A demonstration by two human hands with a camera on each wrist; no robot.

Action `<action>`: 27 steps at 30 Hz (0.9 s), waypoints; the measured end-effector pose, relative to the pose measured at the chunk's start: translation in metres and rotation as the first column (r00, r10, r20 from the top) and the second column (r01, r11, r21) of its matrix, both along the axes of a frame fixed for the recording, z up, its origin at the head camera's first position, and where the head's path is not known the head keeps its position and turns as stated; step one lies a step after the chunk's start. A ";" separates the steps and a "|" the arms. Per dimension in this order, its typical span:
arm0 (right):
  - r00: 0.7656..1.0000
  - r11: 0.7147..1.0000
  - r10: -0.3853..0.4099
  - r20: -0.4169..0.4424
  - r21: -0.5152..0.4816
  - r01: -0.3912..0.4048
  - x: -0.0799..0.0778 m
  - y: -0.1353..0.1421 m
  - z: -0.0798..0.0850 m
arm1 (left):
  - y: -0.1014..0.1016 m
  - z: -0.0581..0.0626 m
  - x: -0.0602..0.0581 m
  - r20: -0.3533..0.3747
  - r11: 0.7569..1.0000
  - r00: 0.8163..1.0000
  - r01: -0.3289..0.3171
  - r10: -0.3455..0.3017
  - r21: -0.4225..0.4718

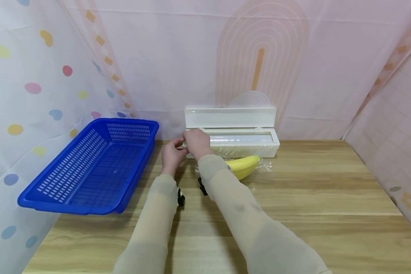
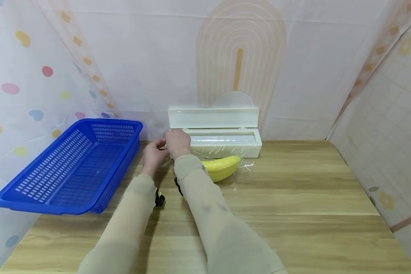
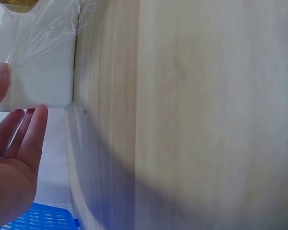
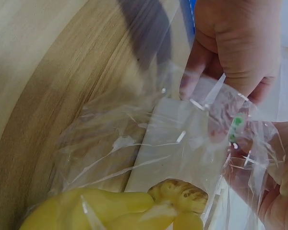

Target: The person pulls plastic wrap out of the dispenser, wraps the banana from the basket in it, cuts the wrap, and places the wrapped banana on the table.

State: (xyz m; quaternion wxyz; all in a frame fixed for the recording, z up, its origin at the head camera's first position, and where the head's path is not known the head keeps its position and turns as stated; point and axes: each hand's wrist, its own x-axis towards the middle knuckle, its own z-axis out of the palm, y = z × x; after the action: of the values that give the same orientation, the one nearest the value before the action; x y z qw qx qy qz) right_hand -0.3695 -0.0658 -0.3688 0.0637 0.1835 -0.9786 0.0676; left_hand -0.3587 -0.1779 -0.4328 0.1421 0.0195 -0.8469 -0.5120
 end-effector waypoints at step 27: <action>0.999 0.997 0.052 -0.012 0.065 -0.051 0.000 0.009 0.002 | -0.002 -0.003 -0.002 -0.020 1.000 1.000 0.024 -0.024 -0.011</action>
State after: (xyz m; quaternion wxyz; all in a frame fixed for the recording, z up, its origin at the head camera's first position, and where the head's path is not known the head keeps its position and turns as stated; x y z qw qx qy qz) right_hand -0.3698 -0.0570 -0.3669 0.0627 0.2111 -0.9748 0.0363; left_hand -0.3608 -0.1802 -0.4362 0.1445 0.0034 -0.8483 -0.5094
